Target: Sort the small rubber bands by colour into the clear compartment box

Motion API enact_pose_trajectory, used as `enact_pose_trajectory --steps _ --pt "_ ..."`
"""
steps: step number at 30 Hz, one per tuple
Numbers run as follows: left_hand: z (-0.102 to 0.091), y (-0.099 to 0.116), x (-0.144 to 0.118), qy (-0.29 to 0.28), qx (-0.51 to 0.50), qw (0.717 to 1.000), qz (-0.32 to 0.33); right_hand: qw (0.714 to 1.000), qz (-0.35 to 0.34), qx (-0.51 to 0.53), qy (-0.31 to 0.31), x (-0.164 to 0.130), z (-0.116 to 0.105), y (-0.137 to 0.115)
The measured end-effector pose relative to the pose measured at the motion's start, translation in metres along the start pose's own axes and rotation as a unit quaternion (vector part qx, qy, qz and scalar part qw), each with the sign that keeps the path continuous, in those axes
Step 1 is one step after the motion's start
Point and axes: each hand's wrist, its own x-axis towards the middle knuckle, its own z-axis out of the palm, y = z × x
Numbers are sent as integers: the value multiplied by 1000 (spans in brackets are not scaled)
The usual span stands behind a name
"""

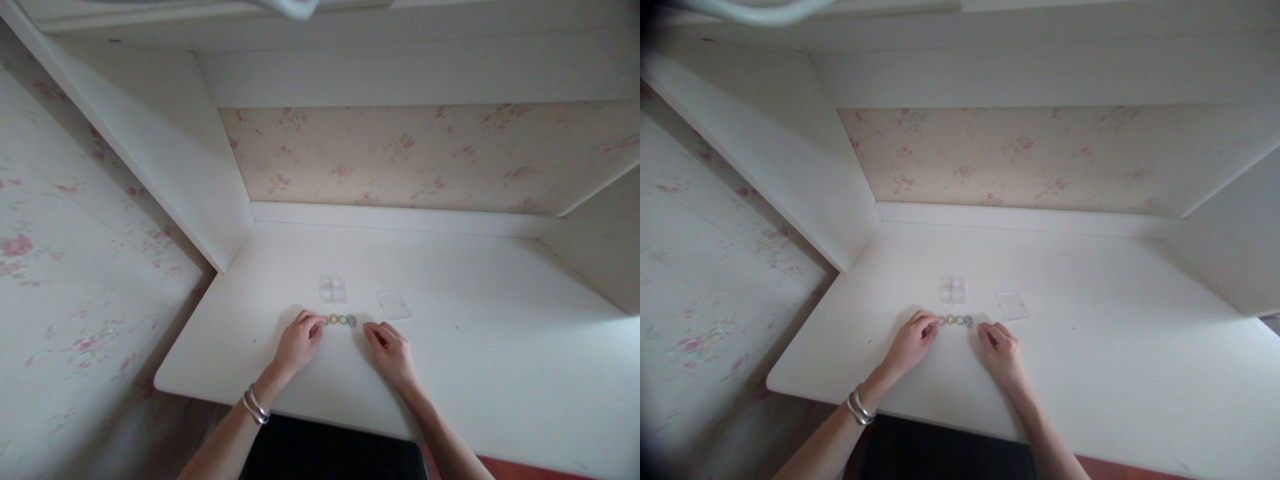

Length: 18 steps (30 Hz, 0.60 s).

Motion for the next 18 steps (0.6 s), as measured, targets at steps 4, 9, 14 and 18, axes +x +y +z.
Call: enact_pose_trajectory --steps 4,9,14,18 --pt "4 2 4 -10 64 998 15 1000 4 5 10 3 1 1" --pt "8 5 6 -3 115 993 29 1000 -1 15 -7 3 0 1" --pt "9 8 5 3 150 988 28 1000 0 17 -9 3 1 3" --pt "10 8 3 20 113 993 -4 1000 -3 19 -16 4 1 4"
